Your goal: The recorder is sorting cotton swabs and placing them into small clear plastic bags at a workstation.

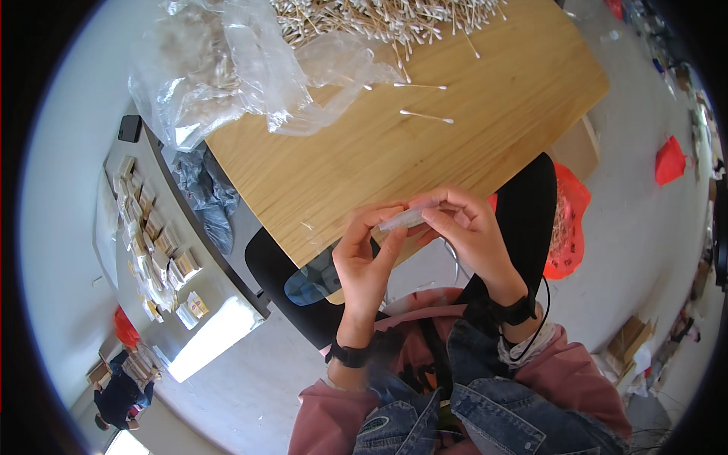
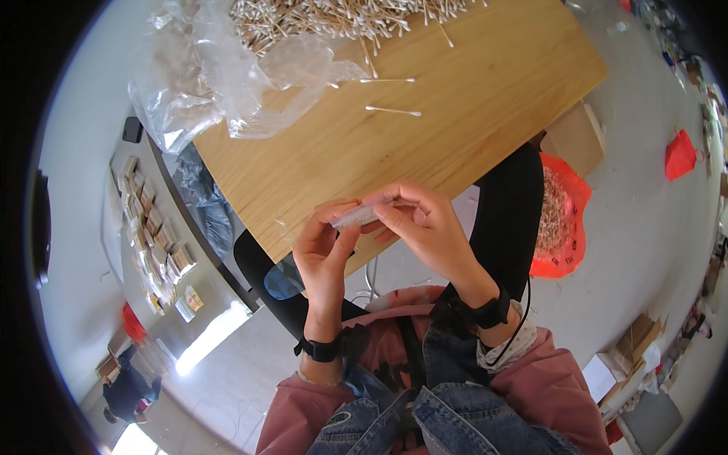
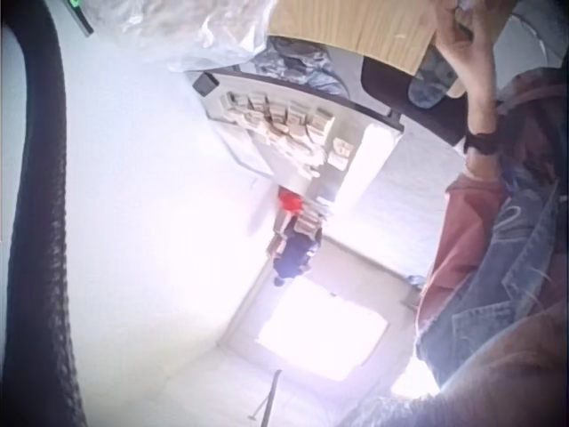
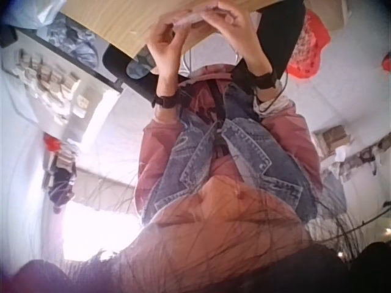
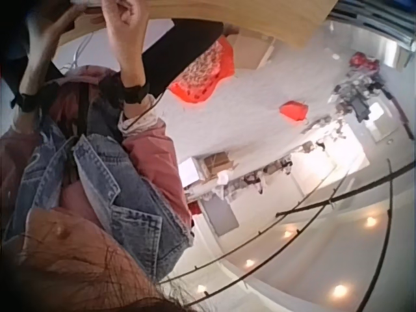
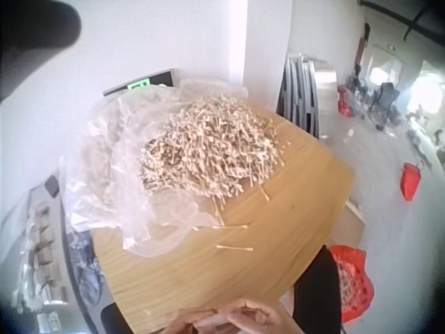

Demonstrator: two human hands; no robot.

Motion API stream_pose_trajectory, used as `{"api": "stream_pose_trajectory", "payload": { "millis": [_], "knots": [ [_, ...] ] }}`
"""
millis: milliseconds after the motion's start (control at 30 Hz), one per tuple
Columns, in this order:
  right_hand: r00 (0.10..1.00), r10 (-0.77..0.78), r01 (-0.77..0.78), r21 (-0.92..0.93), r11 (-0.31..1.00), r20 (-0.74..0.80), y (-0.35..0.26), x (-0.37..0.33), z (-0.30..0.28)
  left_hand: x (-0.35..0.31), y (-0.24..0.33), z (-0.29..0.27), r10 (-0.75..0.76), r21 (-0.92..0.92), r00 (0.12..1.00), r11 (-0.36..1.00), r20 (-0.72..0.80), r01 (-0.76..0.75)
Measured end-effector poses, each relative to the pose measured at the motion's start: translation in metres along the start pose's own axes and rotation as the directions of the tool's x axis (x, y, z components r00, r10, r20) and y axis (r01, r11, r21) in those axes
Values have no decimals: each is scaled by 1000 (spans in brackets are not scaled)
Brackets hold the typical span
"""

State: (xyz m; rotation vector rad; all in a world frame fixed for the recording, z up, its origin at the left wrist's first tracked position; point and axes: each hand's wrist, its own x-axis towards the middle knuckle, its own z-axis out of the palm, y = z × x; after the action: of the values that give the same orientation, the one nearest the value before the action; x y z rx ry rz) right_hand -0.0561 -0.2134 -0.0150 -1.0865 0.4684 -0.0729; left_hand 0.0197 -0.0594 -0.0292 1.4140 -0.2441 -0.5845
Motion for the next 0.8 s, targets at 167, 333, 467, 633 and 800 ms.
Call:
{"api": "stream_pose_trajectory", "payload": {
  "millis": [167, 333, 467, 633, 800],
  "knots": [
    [998, 39, -37, 29, 999, -54, 0, 0, 5, -3, -8, 15, -29, -201, 994, 980, -105, 7],
    [996, 37, -35, 20, 999, -78, 8, 0, 3, -6, -9, 19, -51, -197, 991, 980, -126, 25],
    [997, 37, -33, 58, 998, -69, 6, -1, 6, -5, -7, 13, -63, -201, 993, 979, -105, 40],
    [996, 62, -56, 91, 994, -62, 10, -6, 0, -5, -9, 10, -89, -213, 993, 974, -74, 72],
    [998, 57, -57, 15, 998, -29, 4, -2, -1, -4, -6, 9, -71, -173, 993, 984, -92, 54]
  ]
}}
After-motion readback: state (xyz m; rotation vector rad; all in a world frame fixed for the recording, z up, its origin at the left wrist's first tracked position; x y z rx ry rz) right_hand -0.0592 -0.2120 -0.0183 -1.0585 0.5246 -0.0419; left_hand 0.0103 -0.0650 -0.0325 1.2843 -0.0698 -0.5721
